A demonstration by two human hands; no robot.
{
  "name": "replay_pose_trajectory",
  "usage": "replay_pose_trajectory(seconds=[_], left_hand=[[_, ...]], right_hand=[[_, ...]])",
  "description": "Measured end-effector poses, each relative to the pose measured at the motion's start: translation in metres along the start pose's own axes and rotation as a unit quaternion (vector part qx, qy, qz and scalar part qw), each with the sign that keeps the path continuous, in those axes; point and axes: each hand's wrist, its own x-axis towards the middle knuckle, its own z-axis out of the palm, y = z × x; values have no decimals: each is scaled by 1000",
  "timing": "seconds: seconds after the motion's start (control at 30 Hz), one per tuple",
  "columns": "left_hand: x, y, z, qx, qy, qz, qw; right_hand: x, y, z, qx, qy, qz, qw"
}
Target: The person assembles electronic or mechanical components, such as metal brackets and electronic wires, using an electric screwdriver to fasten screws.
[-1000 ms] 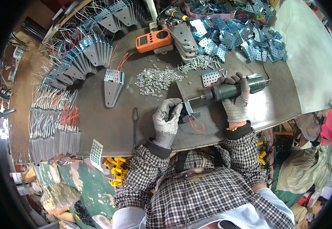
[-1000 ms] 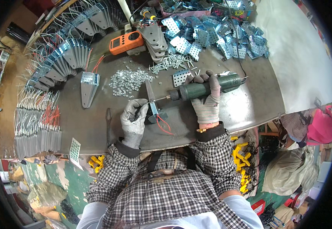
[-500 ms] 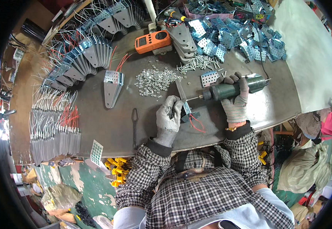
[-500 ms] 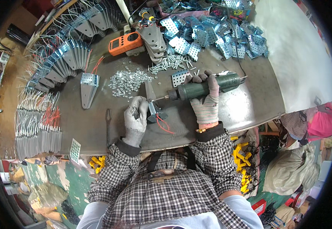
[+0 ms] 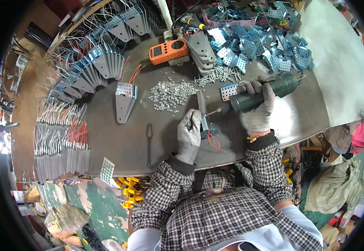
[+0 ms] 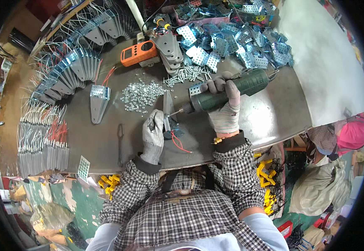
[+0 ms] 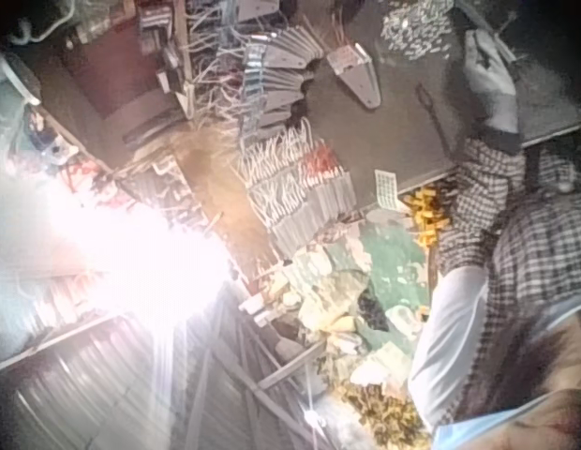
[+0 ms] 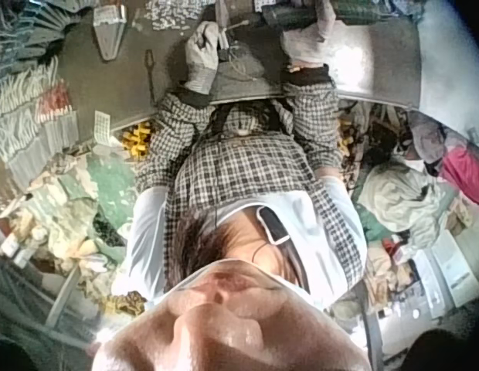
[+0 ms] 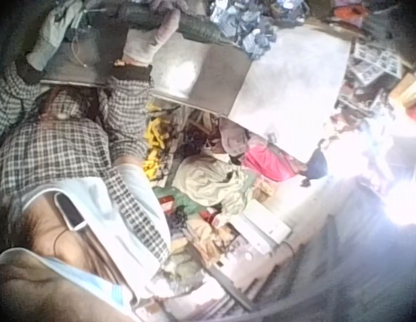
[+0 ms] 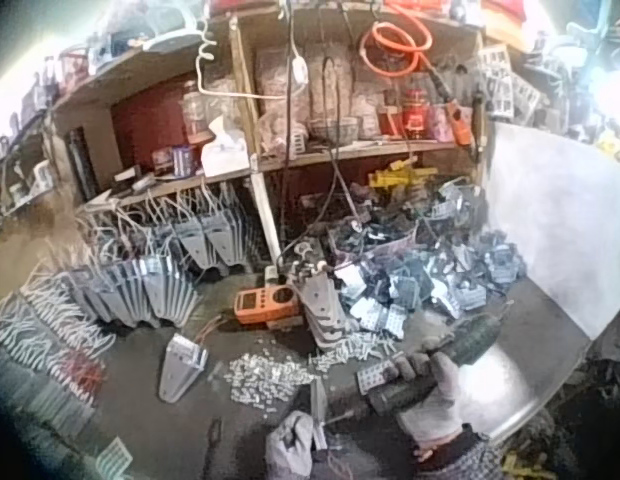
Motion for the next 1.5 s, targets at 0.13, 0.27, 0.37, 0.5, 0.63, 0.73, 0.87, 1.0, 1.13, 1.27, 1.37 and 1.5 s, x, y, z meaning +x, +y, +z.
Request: replay_pose_trajectory(seconds=[0.13, 0.27, 0.37, 0.5, 0.63, 0.73, 0.87, 1.0, 1.13, 1.27, 1.37, 1.5], left_hand=[[-4, -3, 10, -198, 111, -22, 974], [-3, 5, 5, -66, 61, -47, 995], [-1, 0, 4, -93, 77, -69, 990], [8, -15, -2, -150, 67, -55, 985], [7, 31, -15, 311, 45, 252, 915], [13, 45, -51, 429, -139, 376, 809], [26, 72, -75, 571, -340, 307, 681], [74, 21, -79, 787, -99, 607, 48], [74, 78, -48, 701, -431, 320, 470], [60, 78, -113, 363, -62, 318, 874], [67, 87, -148, 387, 205, 252, 863], [79, 67, -196, 554, 271, 68, 784]], right_hand=[[3, 5, 8, 6, -50, -4, 999], [6, 6, -5, 32, -76, 2, 997], [5, 7, 3, 41, -98, -1, 994], [2, 2, 29, -37, -68, 23, 997], [7, -9, 29, -160, -87, 17, 983], [4, -50, 58, -257, -82, 62, 961], [17, -112, 47, -608, 6, 78, 790], [29, -159, -37, -913, 72, -21, 402], [8, -165, -66, -967, 130, -6, 218], [-8, -148, -60, -952, 111, -148, 243], [-11, -112, -57, -911, 39, -236, 335], [-10, -57, -29, -875, -50, -236, 419]])
